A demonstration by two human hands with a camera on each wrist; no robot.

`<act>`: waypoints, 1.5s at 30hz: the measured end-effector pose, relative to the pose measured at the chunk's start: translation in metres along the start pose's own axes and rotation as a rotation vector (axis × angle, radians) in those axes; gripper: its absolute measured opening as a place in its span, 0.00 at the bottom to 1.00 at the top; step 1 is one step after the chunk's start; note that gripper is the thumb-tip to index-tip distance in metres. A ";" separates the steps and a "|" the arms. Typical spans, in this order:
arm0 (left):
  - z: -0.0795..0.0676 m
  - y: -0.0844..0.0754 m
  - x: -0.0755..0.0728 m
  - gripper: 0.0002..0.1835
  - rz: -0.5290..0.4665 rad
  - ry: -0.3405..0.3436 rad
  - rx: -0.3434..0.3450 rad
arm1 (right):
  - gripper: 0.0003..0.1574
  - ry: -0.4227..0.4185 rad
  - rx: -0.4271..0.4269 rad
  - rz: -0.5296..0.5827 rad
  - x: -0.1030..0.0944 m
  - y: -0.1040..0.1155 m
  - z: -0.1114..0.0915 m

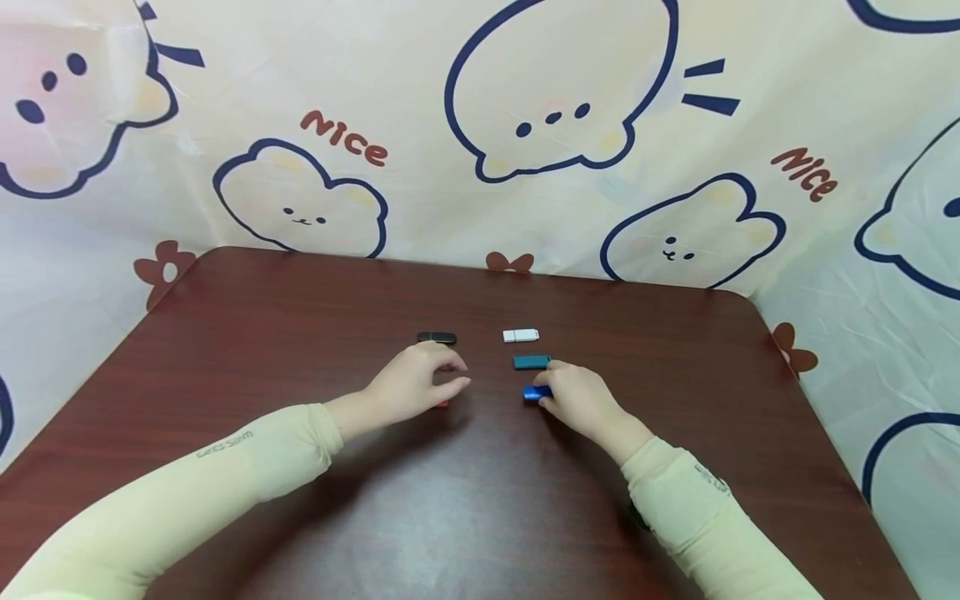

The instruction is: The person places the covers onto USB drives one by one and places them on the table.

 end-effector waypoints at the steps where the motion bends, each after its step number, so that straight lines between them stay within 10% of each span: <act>1: -0.001 0.000 0.000 0.07 -0.002 0.003 -0.003 | 0.12 0.007 0.004 -0.002 0.001 -0.001 0.000; 29: -0.008 0.005 0.002 0.06 0.038 -0.010 -0.011 | 0.13 0.130 0.044 0.021 0.017 -0.014 -0.001; 39: -0.007 0.004 0.001 0.09 0.140 -0.081 0.034 | 0.23 -0.067 0.133 0.041 -0.004 -0.023 -0.004; 45: 0.001 0.022 0.012 0.30 0.196 -0.021 -0.094 | 0.44 -0.148 0.186 0.055 -0.008 -0.030 0.001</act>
Point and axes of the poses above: each hand's wrist, its own z-axis towards the middle knuckle, its own x-axis out of the palm, y = z × x, the point moved 10 cm from there along z, towards the middle knuckle, and after that the axes turned 1 degree about x, right-handed, at the moved point
